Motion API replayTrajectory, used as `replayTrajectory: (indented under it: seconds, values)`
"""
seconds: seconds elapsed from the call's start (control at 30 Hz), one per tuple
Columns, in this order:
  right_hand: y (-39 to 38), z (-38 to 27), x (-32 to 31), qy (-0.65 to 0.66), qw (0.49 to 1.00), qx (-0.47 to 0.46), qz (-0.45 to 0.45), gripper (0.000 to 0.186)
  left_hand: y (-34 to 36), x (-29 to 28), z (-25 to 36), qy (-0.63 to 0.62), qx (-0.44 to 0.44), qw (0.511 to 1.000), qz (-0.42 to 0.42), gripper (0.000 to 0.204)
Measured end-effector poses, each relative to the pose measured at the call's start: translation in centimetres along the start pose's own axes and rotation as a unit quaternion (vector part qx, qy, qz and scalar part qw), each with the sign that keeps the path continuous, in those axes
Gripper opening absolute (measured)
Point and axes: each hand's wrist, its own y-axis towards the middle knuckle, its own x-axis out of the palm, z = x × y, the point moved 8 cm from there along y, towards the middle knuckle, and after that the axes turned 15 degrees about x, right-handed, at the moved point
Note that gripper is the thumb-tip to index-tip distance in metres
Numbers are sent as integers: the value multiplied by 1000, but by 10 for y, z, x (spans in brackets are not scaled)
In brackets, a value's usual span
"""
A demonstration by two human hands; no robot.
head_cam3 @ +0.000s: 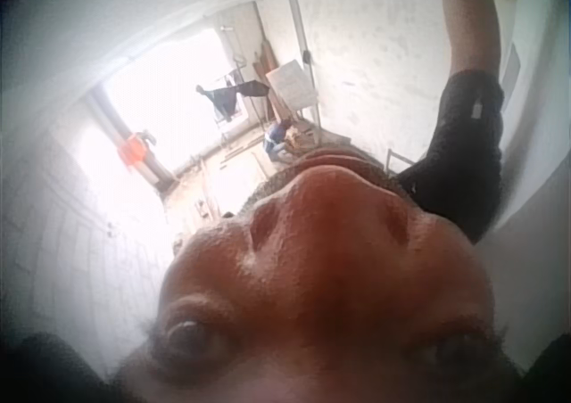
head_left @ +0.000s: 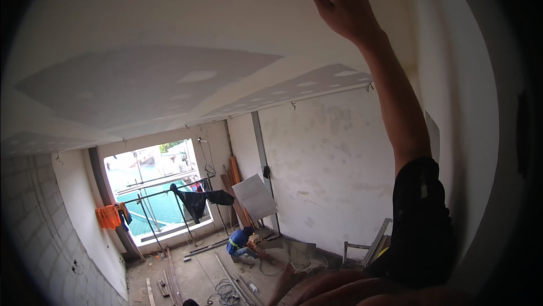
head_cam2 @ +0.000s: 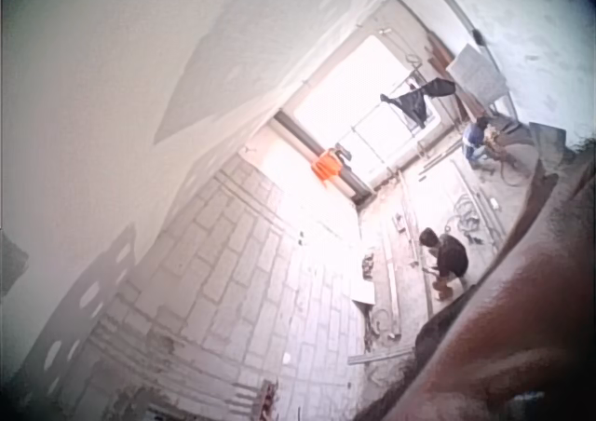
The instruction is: The person applies plaster to the ceiling using a hawk and trowel, repeatedly smoothing the surface. Another person is visible in the background performing welding work.
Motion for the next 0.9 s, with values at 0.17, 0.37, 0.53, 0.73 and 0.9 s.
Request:
replayTrajectory:
  seconds: [0.17,0.37,0.53,0.73,0.9]
  values:
    - [-13,-12,-5,9,1000,4,6,17,1,1,-2,-9,-1,1000,-4,41]
    - [-35,-12,-8,-27,999,-9,37,19,3,3,-4,-22,-6,1000,-13,41]
    - [-49,-11,-11,-6,999,2,34,22,7,2,-3,-39,-2,999,-28,42]
    - [-63,-20,-17,-31,999,22,25,22,19,6,14,-107,20,991,-81,42]
    - [-67,-21,-23,-20,999,32,34,22,30,11,50,-176,59,971,-151,42]
